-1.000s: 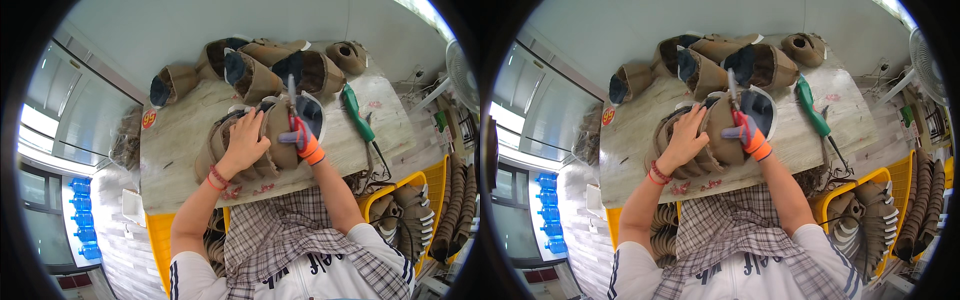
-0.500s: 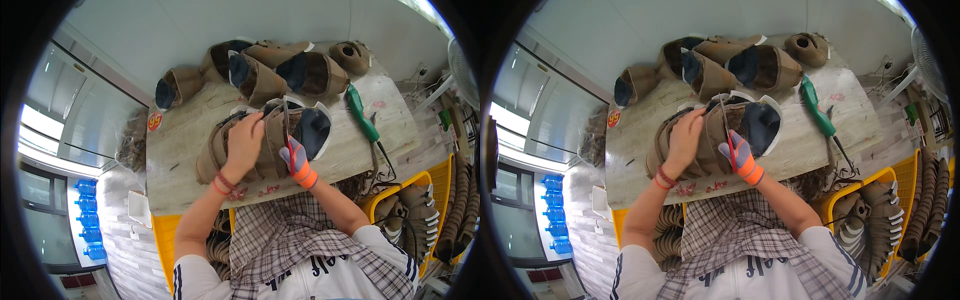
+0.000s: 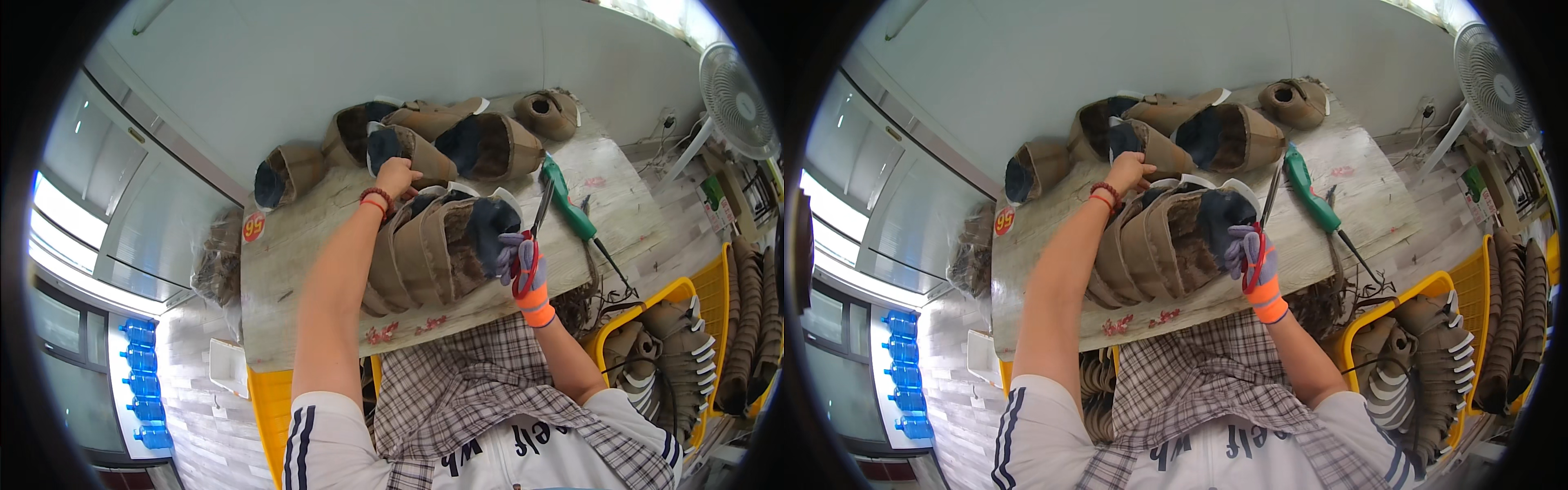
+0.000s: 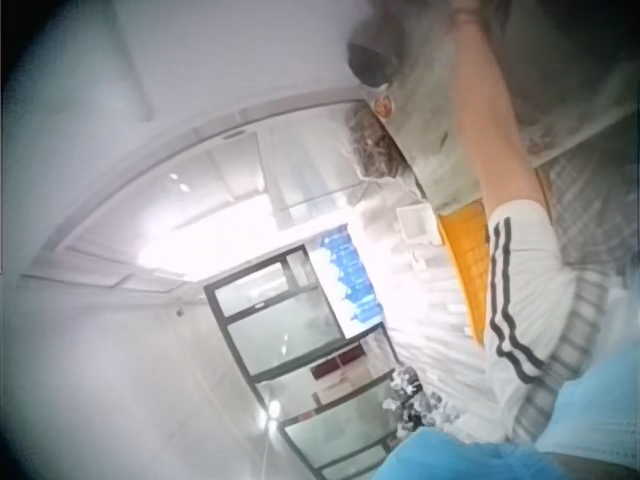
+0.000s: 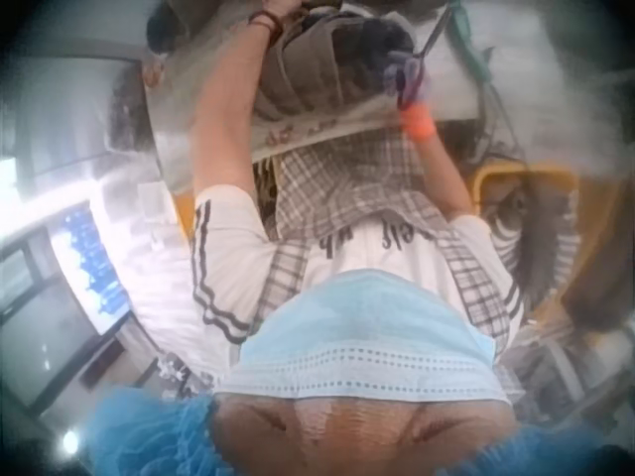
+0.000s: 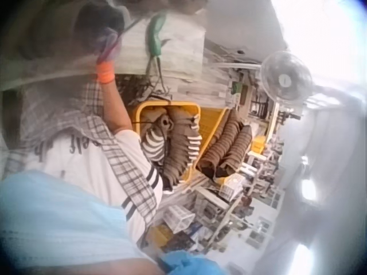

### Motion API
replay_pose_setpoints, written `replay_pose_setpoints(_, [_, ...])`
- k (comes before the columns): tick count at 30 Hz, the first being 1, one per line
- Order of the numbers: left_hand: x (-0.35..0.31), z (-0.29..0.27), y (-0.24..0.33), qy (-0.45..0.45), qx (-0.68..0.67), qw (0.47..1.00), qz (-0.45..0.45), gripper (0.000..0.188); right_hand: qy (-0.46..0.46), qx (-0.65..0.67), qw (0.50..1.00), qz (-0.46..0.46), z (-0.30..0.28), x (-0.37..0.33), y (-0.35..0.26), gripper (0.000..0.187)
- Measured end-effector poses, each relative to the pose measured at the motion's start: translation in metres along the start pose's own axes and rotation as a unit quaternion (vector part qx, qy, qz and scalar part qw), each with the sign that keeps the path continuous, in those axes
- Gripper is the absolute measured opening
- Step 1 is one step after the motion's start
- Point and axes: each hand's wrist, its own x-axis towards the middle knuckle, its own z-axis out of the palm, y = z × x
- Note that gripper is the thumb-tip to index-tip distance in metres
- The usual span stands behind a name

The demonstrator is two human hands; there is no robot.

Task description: The person trims the fuzzy lining of shoe uppers using scissors and then uses a green electric tool to smooth or clean the interior. The person handles multiple shoe uppers one at a time, placing trimmed pieces into a yellow bin.

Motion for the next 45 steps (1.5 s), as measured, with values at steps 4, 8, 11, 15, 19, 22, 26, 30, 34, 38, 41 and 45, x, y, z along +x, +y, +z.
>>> replay_pose_setpoints(4, [-0.019,-0.036,0.001,0.219,0.156,0.945,0.186,0.017,0.017,-0.016,1.0,0.006,-0.011,-0.008,-0.006,0.05])
replay_pose_setpoints(8, [-0.12,-0.084,0.056,0.278,0.269,0.861,0.329,0.018,0.033,0.028,0.999,0.007,-0.018,-0.012,-0.026,0.043])
replay_pose_setpoints(11, [-0.214,-0.101,0.081,0.264,0.378,0.805,0.372,0.022,-0.006,-0.009,1.0,-0.025,-0.01,-0.017,-0.049,0.047])
replay_pose_setpoints(15, [-0.363,-0.105,0.082,0.234,0.396,0.822,0.336,0.03,-0.127,-0.084,0.983,-0.098,0.036,-0.034,-0.092,0.048])
replay_pose_setpoints(19, [-0.455,-0.079,0.059,0.168,0.417,0.838,0.308,0.029,-0.179,-0.216,0.953,-0.118,0.075,-0.066,-0.128,0.036])
replay_pose_setpoints(22, [-0.497,-0.054,0.045,0.105,0.397,0.867,0.284,0.026,-0.242,-0.48,0.834,-0.128,0.099,-0.091,-0.158,0.034])
replay_pose_setpoints(26, [-0.531,-0.017,0.01,0.034,0.352,0.907,0.23,0.021,-0.371,-0.571,0.699,-0.218,0.123,-0.105,-0.124,0.031])
replay_pose_setpoints(30, [-0.535,0.017,-0.035,-0.012,0.317,0.928,0.196,0.023,-0.466,-0.623,0.613,-0.135,0.113,-0.12,-0.074,0.028])
replay_pose_setpoints(34, [-0.535,0.038,-0.073,0.03,0.279,0.942,0.186,0.025,-0.498,-0.623,0.594,-0.107,0.096,-0.138,-0.035,0.027])
replay_pose_setpoints(38, [-0.545,0.054,-0.084,0.058,0.317,0.93,0.176,0.019,-0.526,-0.662,0.532,-0.036,0.098,-0.148,-0.021,0.026])
replay_pose_setpoints(41, [-0.549,0.066,-0.088,0.098,0.327,0.923,0.175,0.016,-0.535,-0.666,0.517,-0.055,0.096,-0.149,-0.015,0.027])
replay_pose_setpoints(45, [-0.55,0.072,-0.09,0.119,0.33,0.917,0.19,0.016,-0.552,-0.677,0.484,-0.056,0.1,-0.149,-0.011,0.028])
